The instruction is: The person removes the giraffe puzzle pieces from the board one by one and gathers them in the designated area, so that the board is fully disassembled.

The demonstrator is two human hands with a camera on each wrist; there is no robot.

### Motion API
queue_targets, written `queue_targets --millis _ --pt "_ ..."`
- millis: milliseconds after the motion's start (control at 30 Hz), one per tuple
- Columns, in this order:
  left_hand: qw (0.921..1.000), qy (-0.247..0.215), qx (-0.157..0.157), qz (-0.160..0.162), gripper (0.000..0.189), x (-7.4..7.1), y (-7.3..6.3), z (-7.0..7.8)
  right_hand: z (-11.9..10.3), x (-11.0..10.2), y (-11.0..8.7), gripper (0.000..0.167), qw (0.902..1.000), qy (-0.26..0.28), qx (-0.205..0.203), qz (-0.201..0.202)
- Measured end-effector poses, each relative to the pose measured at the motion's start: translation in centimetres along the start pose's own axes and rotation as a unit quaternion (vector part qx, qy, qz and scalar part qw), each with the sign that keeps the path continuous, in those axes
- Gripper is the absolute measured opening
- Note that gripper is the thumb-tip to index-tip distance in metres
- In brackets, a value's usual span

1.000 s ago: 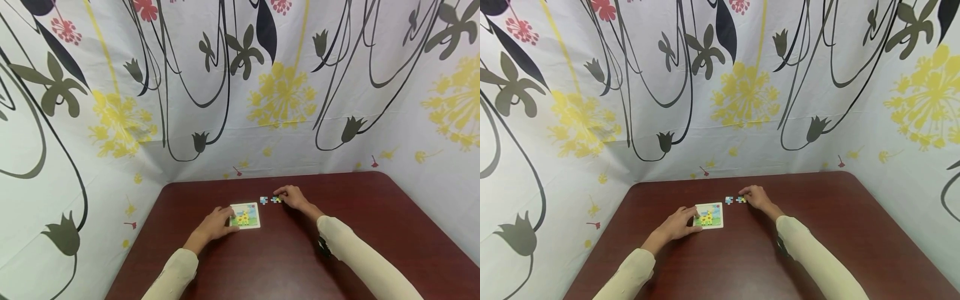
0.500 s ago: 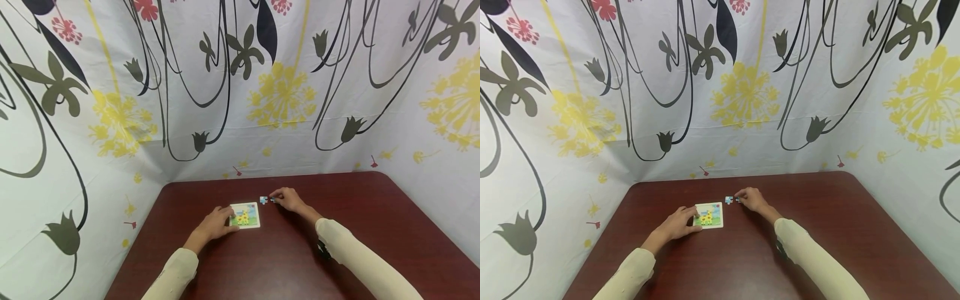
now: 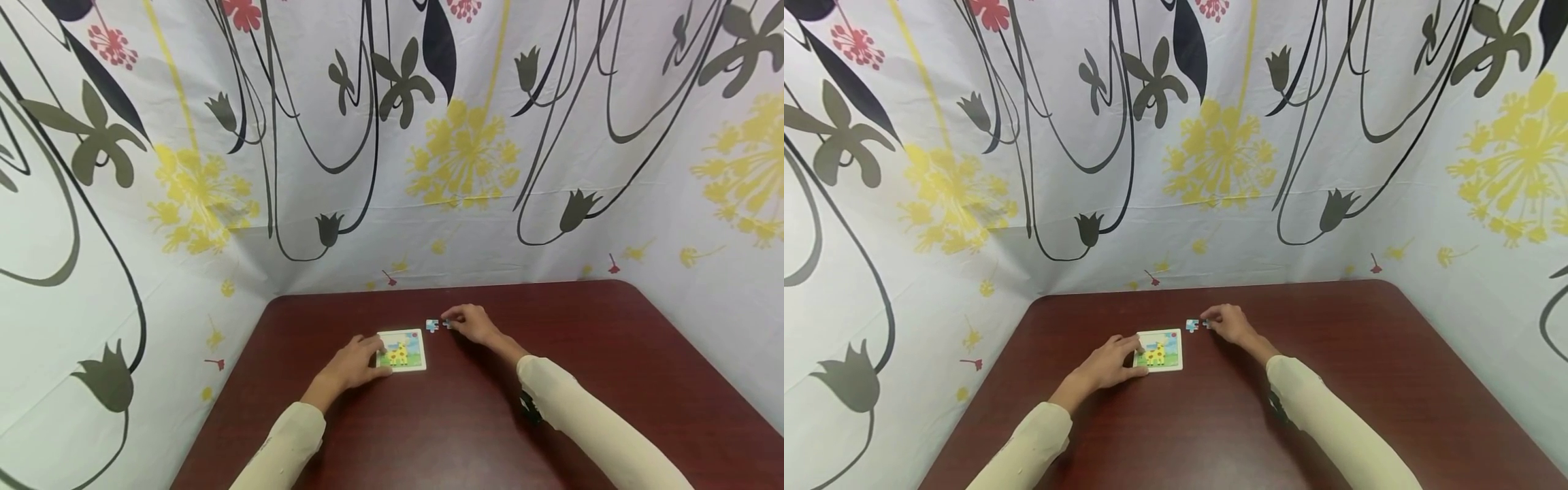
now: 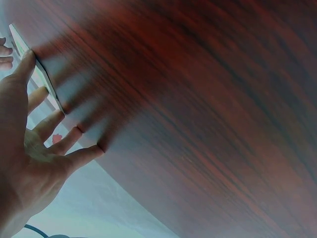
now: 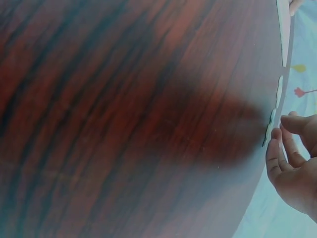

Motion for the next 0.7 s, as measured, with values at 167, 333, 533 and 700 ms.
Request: queue_targets --millis 167,333,533,700 --pt "1.0000 0.005 -0.003 -0.003 0.044 0.1 -0.1 -0.1 -0.7 0.4 0.0 0.019 1.0000 0.004 -0.005 0.004" --pt "0.9999 0.011 -0.004 -0.005 0.044 0.2 0.1 -0.2 -1.4 1.1 0.0 0.018 0.9999 0.002 -0.010 0.000" --pt "0.9999 0.008 -0.008 -0.005 0.044 0.3 0.2 -0.3 -2.4 2.3 0.1 0.018 0.9997 0.013 -0.021 -0.009" --pt "0.9999 0.007 -0.013 -0.008 0.044 0.4 0.2 -0.4 -3.2 3.1 0.2 0.015 0.9995 0.008 -0.023 -0.019"
Point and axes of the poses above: each hand's wrist, its own y-axis towards the middle knuckle, its own x-axis out of the palm, z = x × y, the point moved 1 cm from there along y, towards the middle knuckle, and after that the axes turned 6 degrees about x, right-handed, at the moved point
